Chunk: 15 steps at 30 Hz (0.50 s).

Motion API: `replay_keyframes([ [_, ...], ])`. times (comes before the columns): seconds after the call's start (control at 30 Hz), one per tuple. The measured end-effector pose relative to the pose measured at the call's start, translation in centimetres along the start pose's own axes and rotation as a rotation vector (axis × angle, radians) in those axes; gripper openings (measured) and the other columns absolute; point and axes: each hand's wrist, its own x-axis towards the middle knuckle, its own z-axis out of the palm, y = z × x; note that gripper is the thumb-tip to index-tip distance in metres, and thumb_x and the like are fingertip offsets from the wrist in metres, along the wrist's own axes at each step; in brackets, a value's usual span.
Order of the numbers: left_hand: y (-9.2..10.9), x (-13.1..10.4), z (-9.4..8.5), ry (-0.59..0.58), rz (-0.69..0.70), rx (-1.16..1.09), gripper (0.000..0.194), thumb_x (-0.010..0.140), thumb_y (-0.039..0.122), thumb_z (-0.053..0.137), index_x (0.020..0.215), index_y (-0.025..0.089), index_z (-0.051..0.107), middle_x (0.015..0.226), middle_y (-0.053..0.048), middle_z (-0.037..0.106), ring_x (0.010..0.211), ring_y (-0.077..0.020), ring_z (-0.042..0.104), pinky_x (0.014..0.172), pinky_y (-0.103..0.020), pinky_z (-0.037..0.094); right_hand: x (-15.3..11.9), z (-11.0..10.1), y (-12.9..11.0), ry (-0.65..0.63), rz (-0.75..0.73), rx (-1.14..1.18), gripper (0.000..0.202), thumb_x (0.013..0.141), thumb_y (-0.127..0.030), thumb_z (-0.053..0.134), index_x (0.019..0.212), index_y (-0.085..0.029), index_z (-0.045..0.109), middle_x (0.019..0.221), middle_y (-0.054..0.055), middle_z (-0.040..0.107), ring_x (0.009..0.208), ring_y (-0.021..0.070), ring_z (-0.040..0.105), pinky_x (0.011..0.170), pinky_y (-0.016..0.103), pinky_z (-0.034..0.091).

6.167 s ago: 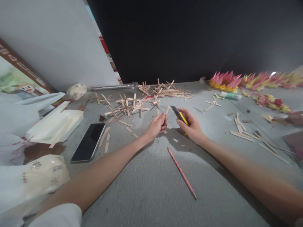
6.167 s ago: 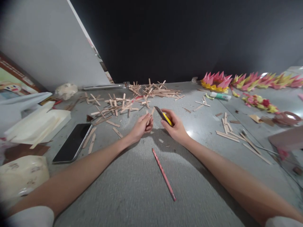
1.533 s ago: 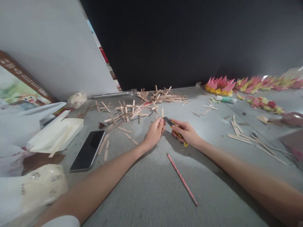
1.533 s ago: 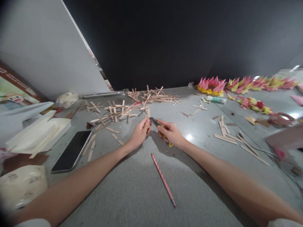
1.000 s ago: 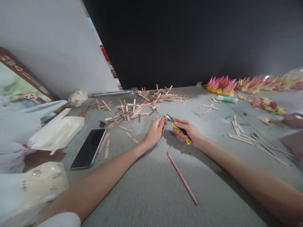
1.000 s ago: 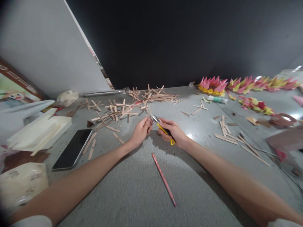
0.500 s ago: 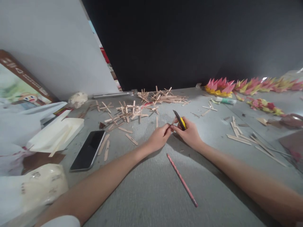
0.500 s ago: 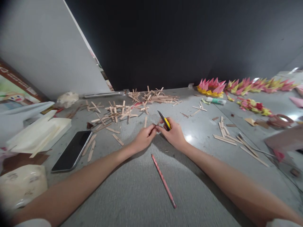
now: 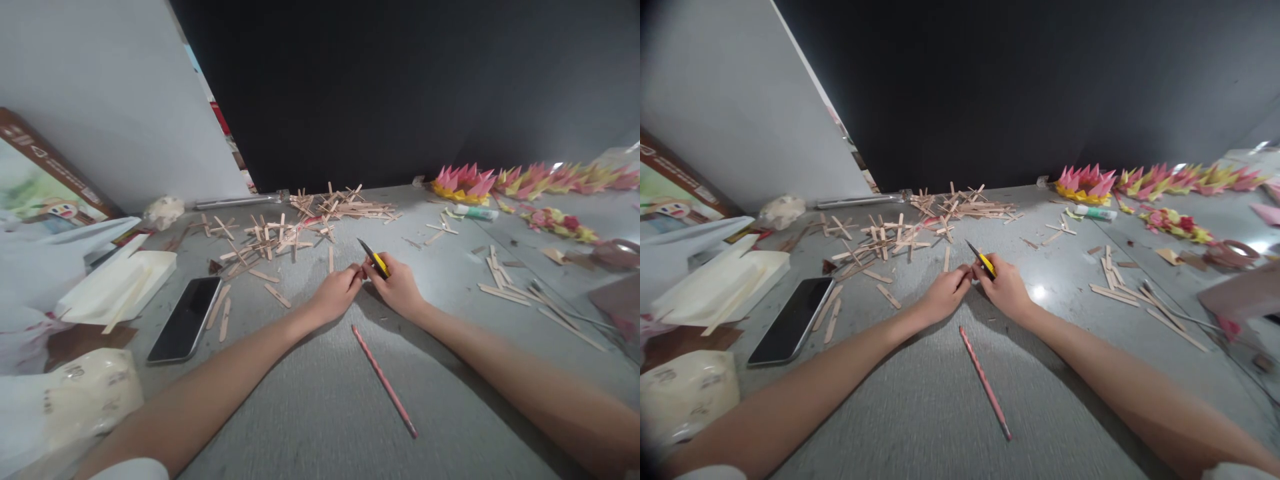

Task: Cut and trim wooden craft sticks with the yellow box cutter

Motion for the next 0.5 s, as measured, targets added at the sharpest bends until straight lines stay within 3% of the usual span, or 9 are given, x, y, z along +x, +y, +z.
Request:
replay_keyframes([
  [0.33,0.02,-0.03,0.21,-0.018,-0.014,0.028,0.017,0.106,0.028,0.041,0.102,0.022,0.057,0.089,-0.005,0.069,0.084,-0.0229,0.067,0.075,-0.032,0.044,-0.05,0.25,-0.41,-0.014,0.018,0.002,0.024,0.1,-0.046,0.056,0.097,-0.024,0.064,0.084,0.007,0.075,0.074,0.024,0.069,0.07,0.032,0.047],
  [0.5,-0.16,0.24,0.13,0.085,-0.043,-0.149,0.023,0.107,0.033,0.04,0.09,0.022,0.053,0.076,0.0,0.059,0.071,-0.0173,0.058,0.07,-0.029,0.04,-0.1,0.27,-0.18,-0.031,-0.004,0.01,0.027,0.1,-0.05,0.056,0.097,-0.024,0.063,0.082,0.006,0.073,0.07,0.0225,0.066,0.066,0.031,0.046],
])
